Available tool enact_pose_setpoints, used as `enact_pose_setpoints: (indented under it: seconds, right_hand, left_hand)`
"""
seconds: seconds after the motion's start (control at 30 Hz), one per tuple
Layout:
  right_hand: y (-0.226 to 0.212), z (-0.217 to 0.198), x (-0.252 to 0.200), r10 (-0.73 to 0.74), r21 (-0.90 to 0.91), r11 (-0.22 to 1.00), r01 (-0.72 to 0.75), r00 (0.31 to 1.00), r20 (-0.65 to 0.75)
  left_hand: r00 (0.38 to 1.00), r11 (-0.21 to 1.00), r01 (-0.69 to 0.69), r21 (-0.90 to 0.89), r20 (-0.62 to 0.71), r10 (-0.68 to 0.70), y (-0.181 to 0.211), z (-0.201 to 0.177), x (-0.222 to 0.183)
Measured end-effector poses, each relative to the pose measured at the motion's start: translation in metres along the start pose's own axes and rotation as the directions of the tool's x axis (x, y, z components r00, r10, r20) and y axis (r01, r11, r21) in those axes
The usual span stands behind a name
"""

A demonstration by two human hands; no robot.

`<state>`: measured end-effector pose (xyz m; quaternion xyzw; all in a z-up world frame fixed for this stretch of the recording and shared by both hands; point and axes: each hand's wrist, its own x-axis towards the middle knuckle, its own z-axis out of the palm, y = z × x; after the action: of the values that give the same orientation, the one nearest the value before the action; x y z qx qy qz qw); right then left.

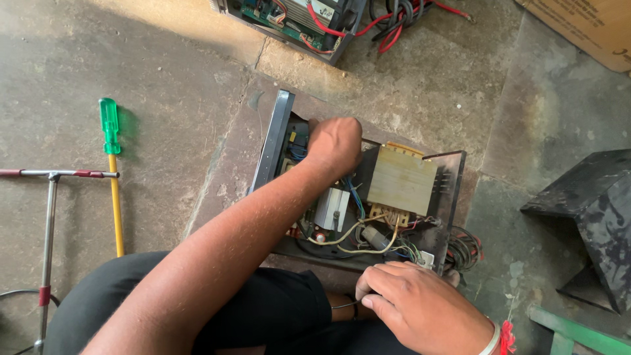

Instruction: The person manipulates wires and circuit components inside an opened electrical device case using hands and a small tool.

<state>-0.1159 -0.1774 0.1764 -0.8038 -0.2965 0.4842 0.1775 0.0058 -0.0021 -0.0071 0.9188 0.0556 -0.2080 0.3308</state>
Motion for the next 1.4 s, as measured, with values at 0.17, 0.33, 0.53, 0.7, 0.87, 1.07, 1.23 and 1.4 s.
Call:
enact_pose_setpoints:
  seconds: [0.17, 0.33, 0.53, 0.7, 0.87, 1.07, 1.23, 1.4]
  right_hand:
    - [0.0, 0.001, 0.001, -0.028, -0.026, 0.999, 0.027, 0.999, -0.021]
    - [0.0, 0.003, 0.003, -0.038, -0.051, 0.998, 0.037, 0.999, -0.023]
    - [0.0, 0.003, 0.006, -0.018, -0.062, 0.998, 0.017, 1.0, -0.006]
    - [-0.002, 0.003, 0.007, -0.027, -0.061, 0.998, 0.026, 1.0, -0.01]
    - [-0.005, 0.001, 0.007, -0.023, -0.07, 0.997, 0.021, 0.999, -0.032]
    - [-0.006, 0.002, 0.005, -0.048, -0.075, 0.996, 0.044, 0.997, -0.054]
    - [-0.006, 0.002, 0.004, -0.038, -0.068, 0.997, 0.035, 0.998, -0.057]
    - [-0.005, 0.0, 0.005, -0.028, -0.057, 0.998, 0.025, 0.998, -0.052]
  left_hand:
    - [0.995, 0.998, -0.053, 0.04, -0.081, 0.056, -0.001, 0.003, -0.004]
    - [0.987, 0.995, -0.095, 0.016, -0.127, 0.096, -0.007, 0.01, 0.002]
    - [0.976, 0.993, -0.116, -0.019, -0.188, 0.11, -0.014, 0.022, 0.008]
    - [0.99, 0.999, -0.032, 0.017, -0.14, 0.034, -0.005, 0.01, -0.004]
    - [0.992, 1.0, 0.0, 0.021, -0.127, 0.003, 0.001, -0.002, -0.008]
    - [0.976, 1.0, -0.018, -0.02, -0.219, 0.014, -0.003, 0.008, -0.006]
    - [0.983, 1.0, -0.01, -0.025, -0.184, 0.005, -0.003, 0.008, -0.005]
    - [0.987, 1.0, 0.025, 0.012, -0.158, -0.023, 0.002, -0.001, -0.01]
